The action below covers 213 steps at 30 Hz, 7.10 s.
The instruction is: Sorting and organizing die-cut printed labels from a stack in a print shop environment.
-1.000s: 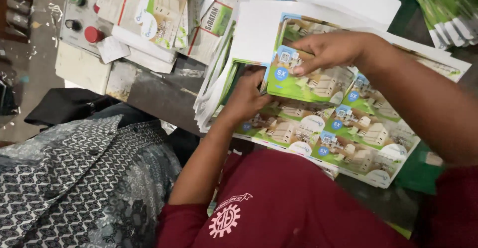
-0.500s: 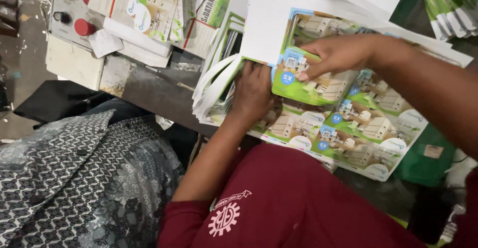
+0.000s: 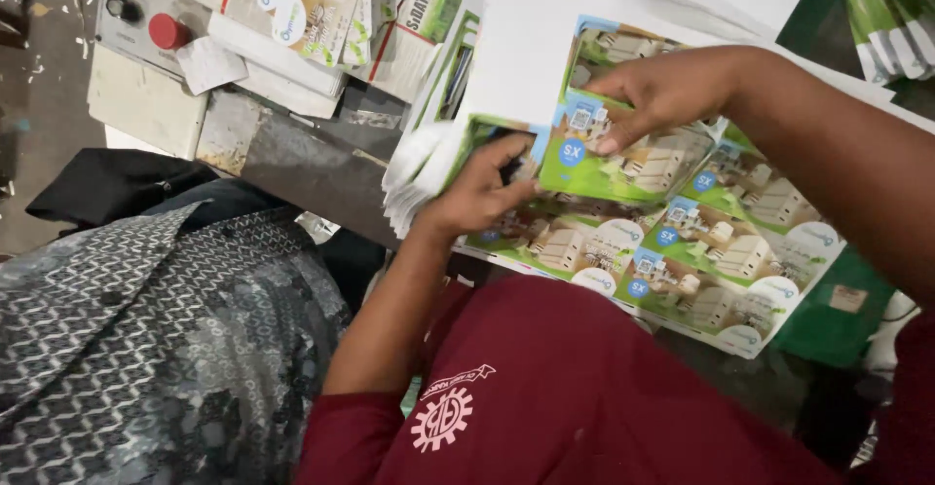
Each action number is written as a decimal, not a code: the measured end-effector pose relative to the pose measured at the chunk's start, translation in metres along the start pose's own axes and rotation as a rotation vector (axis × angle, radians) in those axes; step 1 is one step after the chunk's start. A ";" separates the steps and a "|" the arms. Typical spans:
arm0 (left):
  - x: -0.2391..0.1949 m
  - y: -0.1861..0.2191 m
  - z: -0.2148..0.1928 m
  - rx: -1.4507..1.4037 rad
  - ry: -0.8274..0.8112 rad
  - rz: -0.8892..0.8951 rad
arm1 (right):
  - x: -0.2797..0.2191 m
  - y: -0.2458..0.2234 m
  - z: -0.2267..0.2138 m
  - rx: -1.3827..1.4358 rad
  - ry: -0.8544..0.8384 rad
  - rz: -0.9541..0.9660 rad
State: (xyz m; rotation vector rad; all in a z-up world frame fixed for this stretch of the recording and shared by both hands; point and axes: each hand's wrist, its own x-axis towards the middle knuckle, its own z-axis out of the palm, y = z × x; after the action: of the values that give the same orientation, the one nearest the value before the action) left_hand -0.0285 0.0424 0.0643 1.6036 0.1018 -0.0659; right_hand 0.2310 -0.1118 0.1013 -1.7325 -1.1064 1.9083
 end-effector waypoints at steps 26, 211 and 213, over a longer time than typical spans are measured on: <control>0.000 -0.013 0.001 -0.184 -0.072 -0.123 | -0.026 0.022 0.013 0.000 0.065 -0.184; 0.015 0.011 0.039 -0.333 0.166 0.263 | -0.023 -0.007 0.171 -0.826 1.609 -0.567; 0.018 0.009 0.042 -0.377 0.172 0.259 | -0.022 -0.007 0.170 -0.859 1.634 -0.567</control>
State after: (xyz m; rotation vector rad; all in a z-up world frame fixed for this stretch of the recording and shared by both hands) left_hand -0.0087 0.0009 0.0696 1.2312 0.0359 0.2782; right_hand 0.0732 -0.1768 0.1144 -2.0670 -1.3159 -0.5953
